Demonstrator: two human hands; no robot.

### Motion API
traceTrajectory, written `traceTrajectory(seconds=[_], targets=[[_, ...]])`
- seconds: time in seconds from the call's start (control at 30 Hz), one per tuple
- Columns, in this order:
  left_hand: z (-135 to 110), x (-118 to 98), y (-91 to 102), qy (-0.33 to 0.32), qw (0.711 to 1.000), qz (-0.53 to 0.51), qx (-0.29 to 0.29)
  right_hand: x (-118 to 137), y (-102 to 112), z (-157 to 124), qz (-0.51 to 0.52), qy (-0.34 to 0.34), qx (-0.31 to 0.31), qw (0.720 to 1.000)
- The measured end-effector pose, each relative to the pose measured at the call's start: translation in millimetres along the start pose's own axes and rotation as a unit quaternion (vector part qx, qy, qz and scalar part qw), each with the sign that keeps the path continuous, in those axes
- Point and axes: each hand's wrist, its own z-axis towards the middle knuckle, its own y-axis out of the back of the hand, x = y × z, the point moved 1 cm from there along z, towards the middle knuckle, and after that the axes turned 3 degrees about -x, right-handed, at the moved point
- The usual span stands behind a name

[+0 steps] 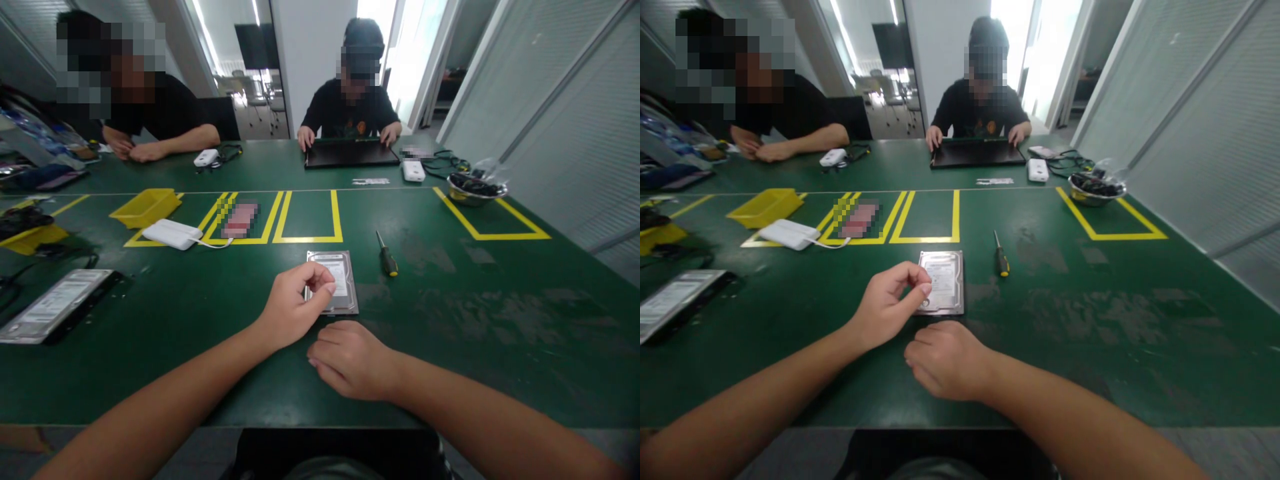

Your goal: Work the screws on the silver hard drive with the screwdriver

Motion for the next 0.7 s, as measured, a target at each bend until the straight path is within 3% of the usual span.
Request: traceTrajectory(seconds=[0.17, 0.43, 0.7], targets=[[9.0, 0.2, -11.8, 0.025, 0.997, -0.071, -0.030, 1.1, 0.6, -0.5, -0.011, 0.009, 0.014, 1.000], [7.6, 20.0, -5.7, -0.035, 0.995, 0.050, -0.081, 0.4, -0.7, -1.5, -0.007, 0.004, 0.021, 1.000], [5.1, 43.6, -2.8, -0.008, 0.991, 0.086, -0.100, 0.1, -2.5, -1.6, 0.002, 0.001, 0.027, 1.000]])
